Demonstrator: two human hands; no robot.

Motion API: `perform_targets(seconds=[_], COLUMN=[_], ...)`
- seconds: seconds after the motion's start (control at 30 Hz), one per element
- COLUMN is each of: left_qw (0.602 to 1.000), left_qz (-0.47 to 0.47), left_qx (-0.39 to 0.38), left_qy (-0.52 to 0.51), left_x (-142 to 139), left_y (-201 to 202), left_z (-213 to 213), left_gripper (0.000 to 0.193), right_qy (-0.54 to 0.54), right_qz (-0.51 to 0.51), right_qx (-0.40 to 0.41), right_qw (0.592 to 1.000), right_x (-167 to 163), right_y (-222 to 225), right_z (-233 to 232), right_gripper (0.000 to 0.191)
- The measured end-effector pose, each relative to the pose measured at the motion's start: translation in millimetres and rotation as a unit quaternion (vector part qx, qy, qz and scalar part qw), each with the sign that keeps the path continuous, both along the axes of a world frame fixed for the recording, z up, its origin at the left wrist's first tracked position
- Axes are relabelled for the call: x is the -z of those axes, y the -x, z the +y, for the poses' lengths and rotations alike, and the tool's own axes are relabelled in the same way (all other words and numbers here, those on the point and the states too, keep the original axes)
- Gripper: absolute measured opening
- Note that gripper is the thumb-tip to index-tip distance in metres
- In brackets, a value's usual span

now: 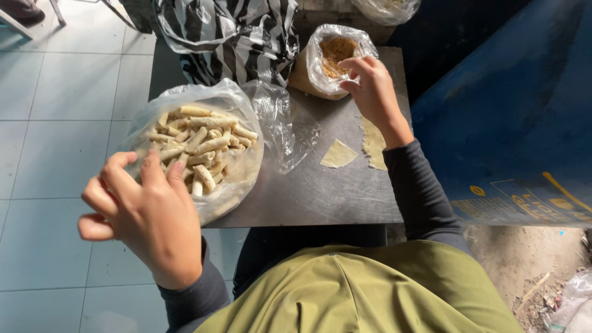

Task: The person spoons brown filling from a bag onto a triangular pastry wrapper using a small stick, folds the wrapper over the filling, rolls it into a cylinder by hand, and places the finished roll into a plastic bag with other completed rolls.

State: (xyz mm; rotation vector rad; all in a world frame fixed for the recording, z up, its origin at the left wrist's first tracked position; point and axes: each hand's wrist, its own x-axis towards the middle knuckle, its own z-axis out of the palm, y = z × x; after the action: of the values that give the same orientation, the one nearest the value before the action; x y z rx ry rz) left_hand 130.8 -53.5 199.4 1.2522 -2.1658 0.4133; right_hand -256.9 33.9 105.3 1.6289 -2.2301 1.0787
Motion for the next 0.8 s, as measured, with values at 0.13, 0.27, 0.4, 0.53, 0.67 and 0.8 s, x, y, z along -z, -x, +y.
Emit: perform_targets(seconds=[0.13,0.27,0.4,0.53,0.67,0.8], left_qw=[0.975,0.903,0.907,0.889,0.877,0.797], left_qz=[0.112,0.055,0.017,0.028,0.092,0.197], left_qx=[0.193,0.372,0.332,0.343,0.381,0.376], left_qy=[-0.008,-0.207,-0.260,-0.302,-0.277,-0.429], left_x=[36.4,109.0,177.1,213.8,226.1,220.2], left_y=[29.5,116.7,167.7,187.7,190.6,193.5], left_z=[18.5,48.6,49.2,50.8,56.4,55.7], left_gripper=[0.037,0.020,0.034,0.034,0.021,0.018], right_qy=[0.021,0.072,0.101,0.123,0.151,0.196], right_qz=[-0.011,0.036,0.007,-0.024,-0.139,-0.248], right_qx=[-0.050,-0.028,0.028,0.037,0.041,0.093], right_qw=[0.998,0.996,0.994,0.991,0.978,0.944], right_x=[6.5,24.8,36.7,38.5,45.4,56.9], right_y=[25.0,42.3,52.0,56.7,56.1,65.6], right_z=[-31.1,-58.9,-79.4,-78.7,-53.3,-41.4], right_gripper=[0.018,0.008,0.012,0.005,0.008,0.016])
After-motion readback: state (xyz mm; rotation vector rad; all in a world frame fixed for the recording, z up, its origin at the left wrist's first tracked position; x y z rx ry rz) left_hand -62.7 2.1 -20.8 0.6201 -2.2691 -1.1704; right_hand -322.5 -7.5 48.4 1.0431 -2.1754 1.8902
